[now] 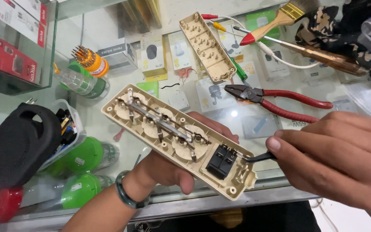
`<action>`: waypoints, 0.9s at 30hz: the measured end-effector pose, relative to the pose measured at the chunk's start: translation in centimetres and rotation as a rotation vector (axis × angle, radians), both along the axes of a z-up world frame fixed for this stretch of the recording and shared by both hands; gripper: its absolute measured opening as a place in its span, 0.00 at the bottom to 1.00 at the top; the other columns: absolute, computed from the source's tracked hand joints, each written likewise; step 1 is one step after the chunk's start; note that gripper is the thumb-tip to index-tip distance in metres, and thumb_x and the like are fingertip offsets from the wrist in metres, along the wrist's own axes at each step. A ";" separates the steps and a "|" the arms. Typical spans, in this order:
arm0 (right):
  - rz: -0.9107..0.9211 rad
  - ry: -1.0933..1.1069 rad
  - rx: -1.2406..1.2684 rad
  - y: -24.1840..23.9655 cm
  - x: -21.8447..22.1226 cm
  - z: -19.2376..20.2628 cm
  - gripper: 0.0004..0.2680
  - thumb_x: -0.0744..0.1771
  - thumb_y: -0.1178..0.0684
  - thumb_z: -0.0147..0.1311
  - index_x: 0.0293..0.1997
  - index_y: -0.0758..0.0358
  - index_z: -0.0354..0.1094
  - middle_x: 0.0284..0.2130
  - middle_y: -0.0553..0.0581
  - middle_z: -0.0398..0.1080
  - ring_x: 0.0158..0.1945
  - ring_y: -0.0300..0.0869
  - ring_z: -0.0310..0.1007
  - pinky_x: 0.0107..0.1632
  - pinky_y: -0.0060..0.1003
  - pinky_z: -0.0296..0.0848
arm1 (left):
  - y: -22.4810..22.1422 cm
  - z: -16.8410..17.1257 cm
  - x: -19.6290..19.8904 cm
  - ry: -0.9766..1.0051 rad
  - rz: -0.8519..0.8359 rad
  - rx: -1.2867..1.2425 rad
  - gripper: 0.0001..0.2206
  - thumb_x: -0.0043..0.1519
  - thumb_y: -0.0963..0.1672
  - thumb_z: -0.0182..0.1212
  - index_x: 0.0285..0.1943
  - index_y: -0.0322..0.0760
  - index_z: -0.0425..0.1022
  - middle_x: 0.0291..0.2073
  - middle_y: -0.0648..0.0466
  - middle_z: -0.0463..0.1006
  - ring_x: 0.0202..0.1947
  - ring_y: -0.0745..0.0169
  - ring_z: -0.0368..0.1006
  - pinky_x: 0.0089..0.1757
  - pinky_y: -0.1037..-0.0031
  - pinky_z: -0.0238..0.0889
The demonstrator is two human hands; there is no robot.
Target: Stripping insulation from electrical wires and connecting them to the internal components of a power strip using pliers and tweezers.
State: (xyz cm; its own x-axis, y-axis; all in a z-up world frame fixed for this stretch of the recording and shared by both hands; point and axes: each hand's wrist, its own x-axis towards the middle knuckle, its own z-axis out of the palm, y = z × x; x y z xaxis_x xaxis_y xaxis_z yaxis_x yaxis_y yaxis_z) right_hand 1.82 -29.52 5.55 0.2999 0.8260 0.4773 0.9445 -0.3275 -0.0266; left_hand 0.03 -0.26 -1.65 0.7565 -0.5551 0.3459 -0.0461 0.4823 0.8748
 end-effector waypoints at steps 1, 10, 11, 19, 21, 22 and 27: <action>0.001 0.001 0.002 0.0 0.0 0.0 0.16 0.65 0.56 0.61 0.58 0.65 0.68 0.46 0.60 0.74 0.35 0.48 0.74 0.35 0.45 0.72 | -0.1 -0.2 -0.1 0.001 0.001 0.002 0.35 0.58 0.58 0.75 0.65 0.36 0.68 0.60 0.49 0.77 0.60 0.54 0.77 0.61 0.60 0.74; 0.064 -0.096 0.088 0.6 0.2 -0.5 0.10 0.66 0.59 0.60 0.49 0.70 0.72 0.40 0.64 0.76 0.28 0.47 0.72 0.28 0.41 0.70 | -0.2 -1.4 -0.1 0.151 -0.071 -0.120 0.36 0.59 0.57 0.78 0.66 0.32 0.70 0.60 0.45 0.78 0.62 0.52 0.76 0.63 0.58 0.73; 0.053 -0.094 0.077 0.6 0.1 -0.4 0.10 0.66 0.59 0.60 0.50 0.70 0.72 0.41 0.63 0.76 0.29 0.48 0.72 0.28 0.42 0.70 | -0.2 -1.4 -0.1 0.124 -0.043 -0.083 0.37 0.58 0.59 0.76 0.65 0.31 0.70 0.59 0.45 0.78 0.61 0.52 0.77 0.62 0.59 0.74; 0.054 -0.146 0.043 0.9 0.3 0.1 0.08 0.66 0.57 0.60 0.48 0.67 0.75 0.39 0.58 0.77 0.28 0.46 0.70 0.28 0.42 0.69 | -0.3 -1.3 -0.1 0.079 0.043 0.012 0.39 0.58 0.64 0.71 0.61 0.28 0.71 0.54 0.45 0.79 0.61 0.47 0.77 0.60 0.58 0.75; 0.030 -0.099 -0.026 0.8 0.3 0.5 0.12 0.66 0.54 0.59 0.53 0.66 0.73 0.42 0.57 0.76 0.30 0.47 0.71 0.32 0.43 0.72 | -0.2 -1.6 -0.1 0.109 0.019 -0.013 0.38 0.59 0.62 0.72 0.62 0.29 0.69 0.55 0.45 0.79 0.63 0.42 0.75 0.61 0.53 0.75; 0.029 -0.098 -0.026 0.9 0.4 0.4 0.12 0.66 0.54 0.59 0.53 0.66 0.73 0.42 0.57 0.76 0.30 0.47 0.71 0.32 0.43 0.72 | -0.2 -1.8 -0.1 0.109 0.019 -0.013 0.38 0.59 0.62 0.72 0.62 0.29 0.69 0.55 0.45 0.79 0.63 0.42 0.75 0.61 0.53 0.75; 0.060 -0.163 -0.030 0.8 0.7 0.1 0.10 0.66 0.56 0.60 0.50 0.68 0.74 0.38 0.57 0.76 0.26 0.45 0.70 0.28 0.42 0.70 | -0.1 -3.1 -0.1 -0.019 0.110 0.030 0.35 0.65 0.62 0.65 0.66 0.33 0.68 0.57 0.52 0.77 0.60 0.53 0.76 0.61 0.59 0.75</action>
